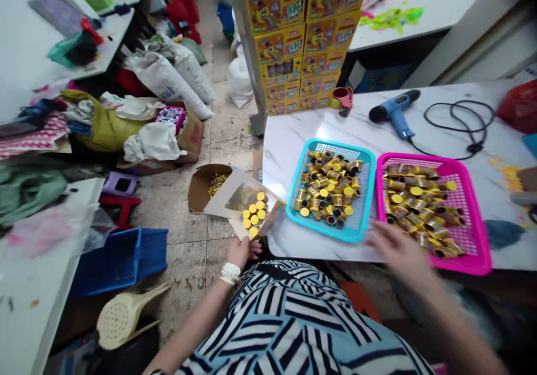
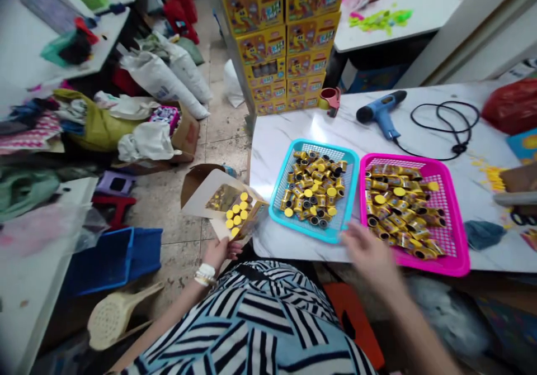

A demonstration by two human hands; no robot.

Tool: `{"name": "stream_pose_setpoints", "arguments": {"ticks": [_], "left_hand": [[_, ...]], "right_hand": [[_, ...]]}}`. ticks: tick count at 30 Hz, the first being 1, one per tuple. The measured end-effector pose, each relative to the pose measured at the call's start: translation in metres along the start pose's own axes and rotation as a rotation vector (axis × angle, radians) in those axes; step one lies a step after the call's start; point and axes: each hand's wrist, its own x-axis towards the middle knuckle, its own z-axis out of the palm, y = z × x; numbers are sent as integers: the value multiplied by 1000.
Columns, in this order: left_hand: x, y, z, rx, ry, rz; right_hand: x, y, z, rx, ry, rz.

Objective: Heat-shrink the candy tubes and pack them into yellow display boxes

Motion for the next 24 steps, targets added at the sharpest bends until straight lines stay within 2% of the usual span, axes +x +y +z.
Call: {"name": "stream_pose_setpoints", "arguments": {"ticks": [2,3,4,5,6,8,12,14,16,18,21,23,24], "left_hand": [[-5,-7,2,2,-46,38],[-7,-9,4,14,-70,59],[-9,-11,5,36,-91,81],[-11,-13,7,65,-107,107],[-11,-14,9,96,-115,137],[-10,-15,10,149,-125,208],[-1,-14,5,186,-151,263],[-1,-11,-2,249,-193,259],[-8,-6,-14,352,-235,341],[-23,3,-29,437,-246,536],[-45,25,-48,535,-261,927],[-49,42,-55,669,-179,1130],[-46,51,-57,739,-84,1189]], "right_hand": [[-35,-40,89,205,-392,88],[-50,-58,131,304,-553,138],[-62,-73,169,383,-642,179],[-71,-85,200,448,-671,206],[-76,-94,225,504,-647,234],[-80,-106,258,612,-582,257],[-75,-113,280,648,-432,181],[-74,-114,284,658,-418,185],[-74,-117,288,691,-439,244],[-75,-119,290,715,-455,281],[-76,-122,291,715,-452,257],[-76,-122,290,722,-447,254],[-76,-121,288,726,-443,260]]}}
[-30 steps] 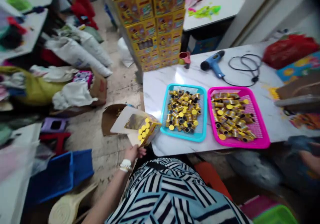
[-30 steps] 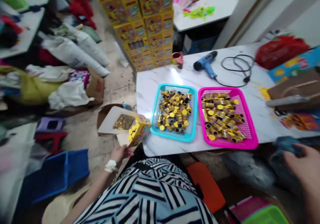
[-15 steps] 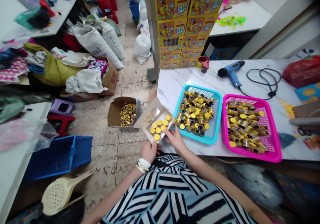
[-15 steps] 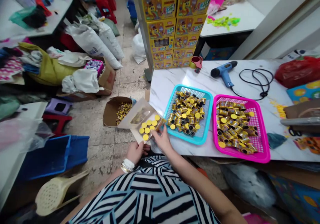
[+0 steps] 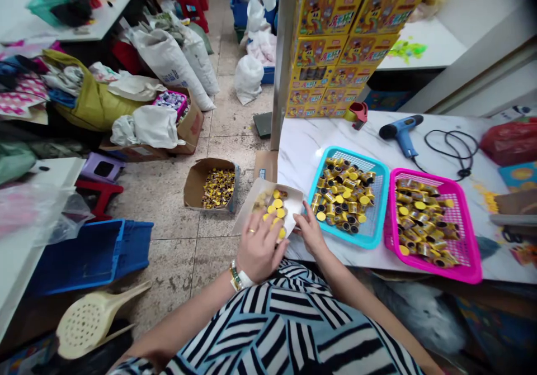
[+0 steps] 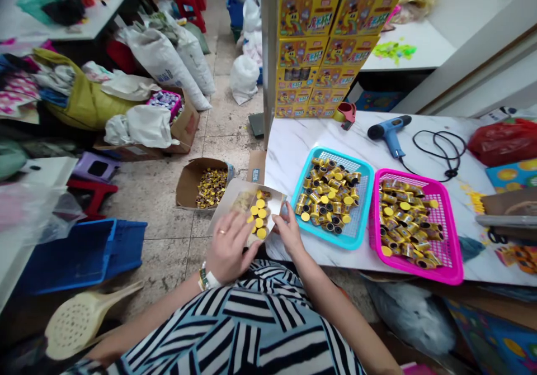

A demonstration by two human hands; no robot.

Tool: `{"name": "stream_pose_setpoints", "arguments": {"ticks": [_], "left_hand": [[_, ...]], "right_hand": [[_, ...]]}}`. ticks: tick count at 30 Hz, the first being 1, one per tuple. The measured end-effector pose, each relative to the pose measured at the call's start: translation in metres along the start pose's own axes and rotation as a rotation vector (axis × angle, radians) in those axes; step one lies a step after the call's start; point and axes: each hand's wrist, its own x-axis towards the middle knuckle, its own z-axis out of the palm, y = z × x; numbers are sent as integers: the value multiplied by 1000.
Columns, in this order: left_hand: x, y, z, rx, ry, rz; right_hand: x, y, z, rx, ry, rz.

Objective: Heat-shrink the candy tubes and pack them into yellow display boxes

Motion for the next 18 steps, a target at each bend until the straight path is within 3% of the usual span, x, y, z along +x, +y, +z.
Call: {"name": "stream_pose_setpoints", "arguments": {"ticks": [3,6,8,10,12,14,18], "left_hand": [[23,-19,-6,250,122,-83],[41,-50,-1,173,70,-255],[49,-70,7,-128,-93,-379],[55,-84,15,-585,-304,-453],[59,-93,21,-996,-442,-487],[62,-97,24,-1221,-478,-519],[69,-94,25,-1313,-488,-514]], "right_hand": [[-1,0,-7,19,25,7],[-2,2,-10,65,19,8],[-5,3,-8,95,-35,19],[-8,3,-2,104,-94,16],[-11,1,3,103,-113,-6],[-13,-2,6,115,-104,-31],[-17,-10,3,133,-103,-62]]}}
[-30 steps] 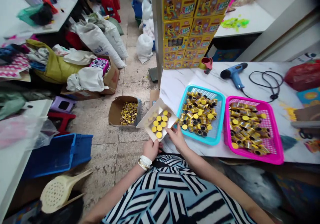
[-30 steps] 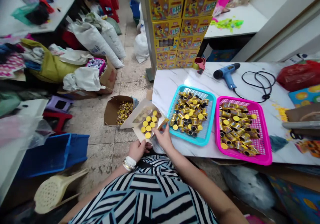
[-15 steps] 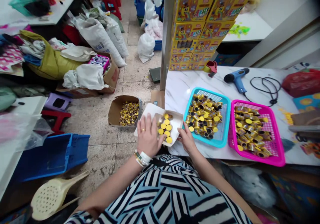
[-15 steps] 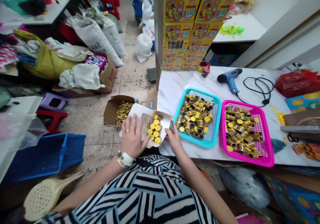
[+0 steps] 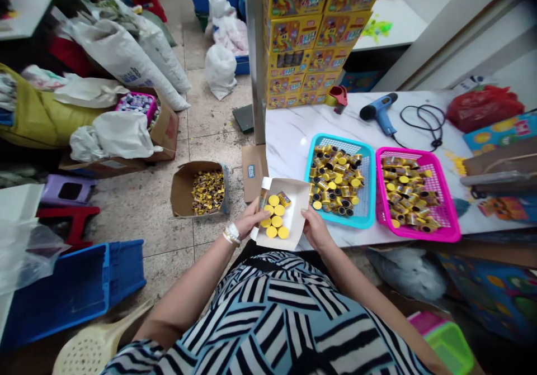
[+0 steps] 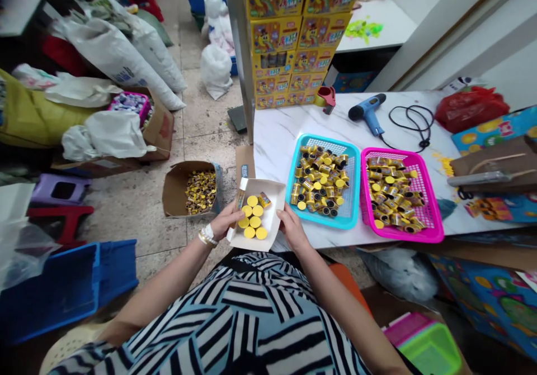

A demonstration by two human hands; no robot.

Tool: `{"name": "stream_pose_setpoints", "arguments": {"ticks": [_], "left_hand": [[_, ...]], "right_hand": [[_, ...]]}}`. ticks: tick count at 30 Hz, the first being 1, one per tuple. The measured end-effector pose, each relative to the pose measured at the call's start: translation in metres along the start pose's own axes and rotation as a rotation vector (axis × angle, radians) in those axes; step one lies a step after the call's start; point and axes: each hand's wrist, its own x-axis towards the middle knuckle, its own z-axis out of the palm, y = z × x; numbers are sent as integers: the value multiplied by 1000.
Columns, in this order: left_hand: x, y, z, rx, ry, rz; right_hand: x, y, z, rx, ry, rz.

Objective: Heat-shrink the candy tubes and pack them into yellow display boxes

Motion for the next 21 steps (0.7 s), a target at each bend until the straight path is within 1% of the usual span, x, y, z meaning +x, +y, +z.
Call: {"name": "stream_pose_setpoints", "arguments": {"ticks": [3,6,8,9,10,11,13,14,15,16,17,18,19,20,21], "left_hand": [[4,0,6,-36,21,1],[6,-7,15,-140,111,-31],[6,-13,21,-186,165,-59],[5,-16,24,-197,188,-70],[5,-18,28,-201,212,-78],[4,-19,32,-202,235,-83],[4,-21,40,-199,273,-89],[5,-21,44,-192,277,-93],[6,-21,49,-182,271,-95],[7,-21,54,-167,256,-94],[9,-20,59,-148,235,-95],[11,-20,64,-127,214,-93],[13,-20,69,-105,198,-86],[15,-21,74,-87,190,-75],[17,-22,79,-73,185,-64]], "right_hand": [[-4,-8,-2,-32,-14,-7],[-5,-13,-5,-96,-16,23],[-4,-17,-11,-186,15,55],[-4,-20,-14,-267,52,40],[-4,-25,-19,-380,98,-15],[-4,-31,-23,-523,149,-115],[-5,-49,-30,-874,207,-417],[-6,-60,-32,-1062,186,-575],[-7,-70,-32,-1248,124,-707],[-6,-80,-30,-1426,25,-799],[-5,-88,-26,-1589,-98,-845],[-2,-94,-22,-1734,-230,-843],[2,-98,-17,-1860,-348,-801],[7,-100,-12,-1962,-438,-736],[12,-101,-9,-2038,-499,-664]]}}
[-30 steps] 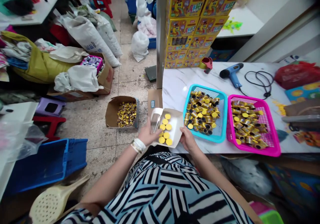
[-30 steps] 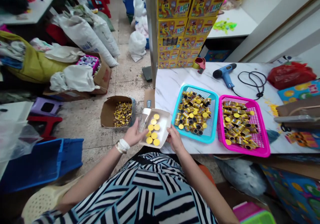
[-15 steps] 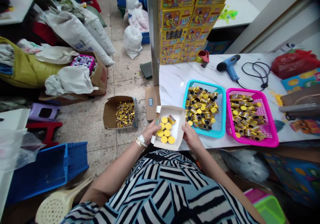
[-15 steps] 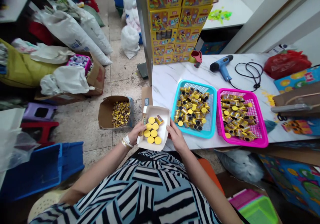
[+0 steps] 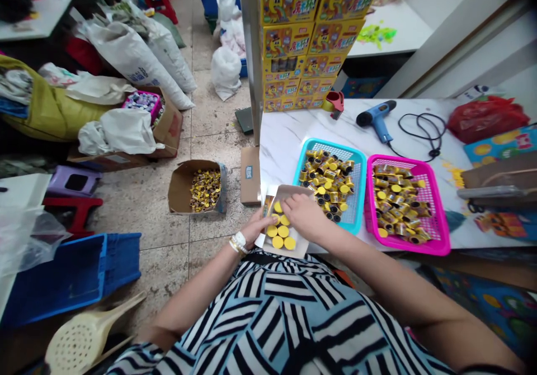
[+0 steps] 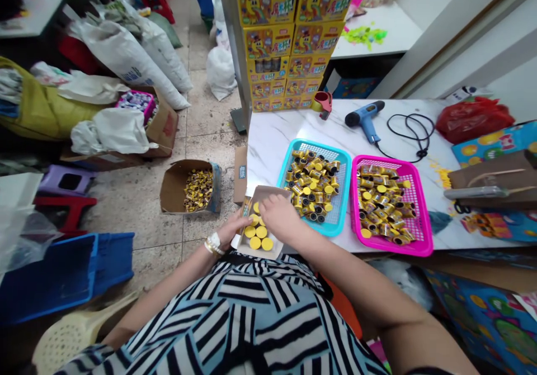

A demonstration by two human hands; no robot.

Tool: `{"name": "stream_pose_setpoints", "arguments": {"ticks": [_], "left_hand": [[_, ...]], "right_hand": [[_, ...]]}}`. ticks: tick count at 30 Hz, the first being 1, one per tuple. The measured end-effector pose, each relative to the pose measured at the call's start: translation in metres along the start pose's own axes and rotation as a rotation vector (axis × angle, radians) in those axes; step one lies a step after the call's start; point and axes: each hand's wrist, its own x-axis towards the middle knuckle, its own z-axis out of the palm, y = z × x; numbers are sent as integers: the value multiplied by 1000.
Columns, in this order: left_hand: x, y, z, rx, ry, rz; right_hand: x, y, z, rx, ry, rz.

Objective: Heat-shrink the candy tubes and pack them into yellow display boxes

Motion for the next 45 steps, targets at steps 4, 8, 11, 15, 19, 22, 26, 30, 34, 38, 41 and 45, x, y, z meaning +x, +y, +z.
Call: {"name": "stream_pose_setpoints", "arguments": {"ticks": [4,8,11,15,19,22,26,30,34,38,41,45], "left_hand": [[-1,-9,14,-9,23,12],[-5,-19,20,-50,63,-3],[-8,-23,23,-71,78,10],[-13,-28,27,-16,97,42],[-18,-33,33,-29,89,86],[-21,-33,40,-45,95,98],[-22,-29,53,-47,66,118],[-23,-28,61,2,62,111],[-20,-28,60,37,85,98],[-19,-21,58,2,122,98],[-20,-17,56,-53,181,58],[-22,-17,51,-90,197,30]], "right_hand": [[15,12,3,-35,-180,5],[14,27,-1,-11,-301,-46],[11,30,-4,-17,-397,-75],[6,26,-5,-50,-454,-88],[-9,22,-11,-94,-373,-93],[-19,23,-19,-96,-257,-115],[-19,27,-23,-47,-124,-215],[-12,35,-14,11,-172,-252],[-16,46,-11,117,-99,-267],[-36,62,-27,300,171,-215],[-54,71,-41,280,304,-145],[-69,62,-44,151,136,-112]]}}
